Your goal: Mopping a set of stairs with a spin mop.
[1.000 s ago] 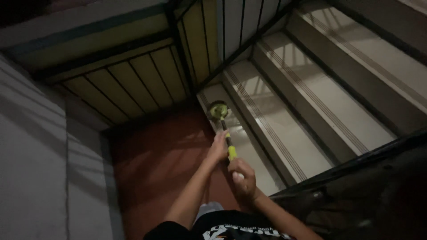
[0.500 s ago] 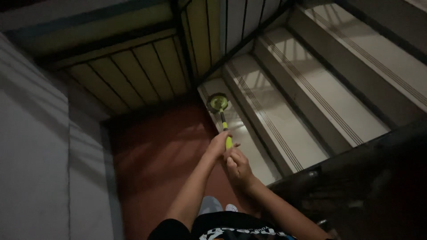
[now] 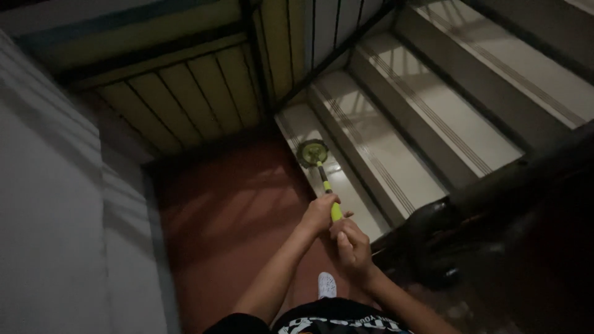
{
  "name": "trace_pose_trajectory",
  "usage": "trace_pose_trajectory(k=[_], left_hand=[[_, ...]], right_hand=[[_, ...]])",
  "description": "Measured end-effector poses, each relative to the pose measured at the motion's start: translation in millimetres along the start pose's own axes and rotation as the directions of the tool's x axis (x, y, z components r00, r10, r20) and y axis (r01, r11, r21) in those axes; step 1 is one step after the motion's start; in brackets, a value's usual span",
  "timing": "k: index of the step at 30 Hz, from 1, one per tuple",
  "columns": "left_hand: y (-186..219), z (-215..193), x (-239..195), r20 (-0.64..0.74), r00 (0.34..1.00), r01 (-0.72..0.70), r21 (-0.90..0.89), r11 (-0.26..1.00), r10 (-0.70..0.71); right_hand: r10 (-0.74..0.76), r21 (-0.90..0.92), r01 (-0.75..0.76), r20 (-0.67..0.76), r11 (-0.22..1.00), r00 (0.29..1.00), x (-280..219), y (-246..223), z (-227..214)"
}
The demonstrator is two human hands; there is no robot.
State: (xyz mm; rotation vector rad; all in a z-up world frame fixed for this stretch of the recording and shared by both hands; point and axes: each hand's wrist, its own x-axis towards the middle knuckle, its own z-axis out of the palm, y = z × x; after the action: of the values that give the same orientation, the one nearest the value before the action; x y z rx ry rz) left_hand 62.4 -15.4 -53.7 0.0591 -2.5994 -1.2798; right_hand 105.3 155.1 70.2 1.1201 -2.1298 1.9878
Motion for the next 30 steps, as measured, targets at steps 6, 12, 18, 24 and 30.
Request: trace_pose_trajectory(k=[6, 12, 18, 24, 30], left_hand=[[30, -18, -57, 0.108, 0.991, -0.097, 0.134, 0.986, 0.083], [63, -20, -130, 0.067, 0.983, -0.174, 0.009, 0.985, 0.173], [129, -38, -182, 0.190, 0.979, -0.082, -0.002, 0.997, 0.081], [110, -14, -194, 0.143, 0.963, -0.232, 0.010, 0.973, 0.228], [111, -23, -148, 0.076, 0.976, -0.211, 0.099, 0.972, 0.204]], right_hand=[[0.026, -0.054, -0.027, -0.025, 0.998, 0.999, -49, -51, 19], [-0.105, -0.024, 0.106, 0.029, 0.994, 0.994, -98, -112, 25], [-0.142, 0.280, 0.105, 0.115, 0.954, 0.983, -141, -155, 5], [0.002, 0.287, -0.022, 0.070, 0.958, 0.998, -181, -120, 15], [0.127, 0.425, -0.108, -0.017, 0.899, 0.992, -160, -62, 11]])
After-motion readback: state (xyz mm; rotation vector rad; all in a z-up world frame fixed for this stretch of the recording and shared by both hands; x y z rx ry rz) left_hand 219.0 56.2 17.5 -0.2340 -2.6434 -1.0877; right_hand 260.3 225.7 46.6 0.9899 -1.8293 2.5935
